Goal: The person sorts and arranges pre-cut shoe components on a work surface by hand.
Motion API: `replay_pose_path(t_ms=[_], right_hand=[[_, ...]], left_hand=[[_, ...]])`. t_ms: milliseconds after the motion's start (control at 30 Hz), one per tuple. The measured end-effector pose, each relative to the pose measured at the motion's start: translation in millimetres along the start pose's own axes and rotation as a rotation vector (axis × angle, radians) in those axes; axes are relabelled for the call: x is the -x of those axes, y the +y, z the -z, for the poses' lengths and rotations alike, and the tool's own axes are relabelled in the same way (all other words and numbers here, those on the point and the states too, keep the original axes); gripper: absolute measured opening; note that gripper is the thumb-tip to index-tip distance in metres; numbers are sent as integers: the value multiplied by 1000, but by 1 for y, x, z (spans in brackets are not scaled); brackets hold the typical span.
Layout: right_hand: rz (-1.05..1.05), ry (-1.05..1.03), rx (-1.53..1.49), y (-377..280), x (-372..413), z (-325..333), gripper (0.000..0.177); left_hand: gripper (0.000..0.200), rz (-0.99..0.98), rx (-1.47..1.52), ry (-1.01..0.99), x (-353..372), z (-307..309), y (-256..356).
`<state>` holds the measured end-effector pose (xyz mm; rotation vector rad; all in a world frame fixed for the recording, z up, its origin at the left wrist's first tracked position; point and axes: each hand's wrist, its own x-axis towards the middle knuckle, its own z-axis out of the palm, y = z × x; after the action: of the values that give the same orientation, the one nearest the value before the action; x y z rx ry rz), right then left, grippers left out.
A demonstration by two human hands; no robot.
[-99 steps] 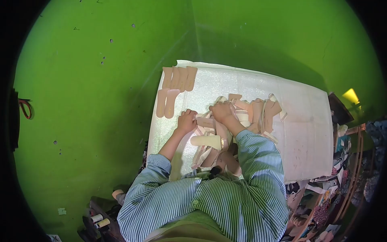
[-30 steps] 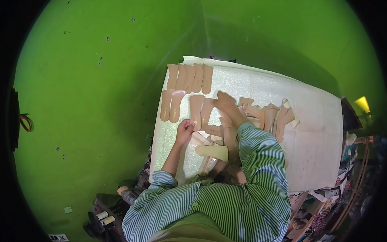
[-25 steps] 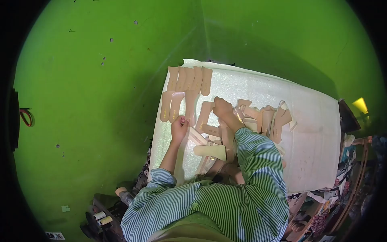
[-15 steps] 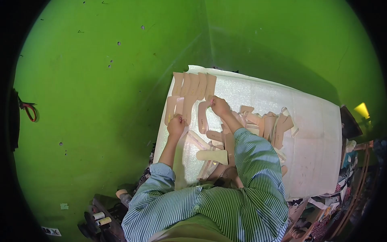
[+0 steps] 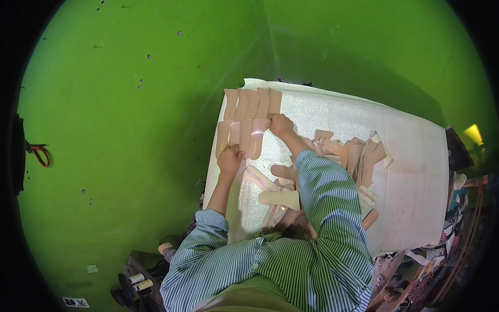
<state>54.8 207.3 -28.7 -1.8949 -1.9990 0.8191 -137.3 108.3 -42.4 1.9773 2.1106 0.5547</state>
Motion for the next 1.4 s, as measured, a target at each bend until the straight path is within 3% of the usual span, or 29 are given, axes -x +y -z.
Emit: replay_pose_path(t_ms=[67,100,133,167,233,267,333,400,533,700,800,867,933,967,1033,1067,1133,1233,1267,1333,1400], right_hand=[[17,95,44,-1,4,0,24],[38,191,88,0,8,-2,27],[31,179,91,0,17,0,27],[66,106,137,-1,27,4,31],[103,29,188,0,45,8,34],[149,-85,353,8,56,9,35],[189,-205,524,22,68,16,36],[224,-446,353,34,72,25,38],[375,-420,393,31,95,19,40],[363,-445,433,12,113,17,35],[331,-454,364,-3,121,43,30],[382,-334,258,2,119,57,26],[315,-87,-166,5,114,73,24],[317,-81,-165,4,114,80,24],[279,196,-377,4,115,93,23],[282,199,-375,10,109,92,23],[216,302,-666,16,104,87,23],[72,309,-857,24,106,85,23],[-4,334,-997,25,106,81,23],[-2,375,-1019,27,109,73,23],[-1,419,-1042,28,115,66,22]], left_hand=[[24,-3,-7,12,2,1,4],[22,-43,-32,150,3,1,5],[20,-82,-58,286,8,-1,5],[20,-76,-56,275,14,-2,4],[29,-287,181,-103,23,1,1],[29,-284,186,-104,31,7,5],[39,-578,183,-433,53,18,12],[43,-602,228,-460,66,14,11],[39,-651,99,-427,74,16,14],[30,-757,-21,-395,75,18,16],[24,-654,58,-522,77,34,22],[23,-393,266,-631,76,46,26],[22,-403,316,-581,72,47,23],[21,-293,530,-515,70,44,22],[22,-118,871,-419,68,46,25],[22,-122,872,-417,63,36,22],[22,158,1202,-435,54,15,16],[21,302,1442,-510,53,6,18],[21,300,1444,-507,54,8,23],[32,436,1275,-516,58,11,34],[35,435,1262,-565,58,11,41]])
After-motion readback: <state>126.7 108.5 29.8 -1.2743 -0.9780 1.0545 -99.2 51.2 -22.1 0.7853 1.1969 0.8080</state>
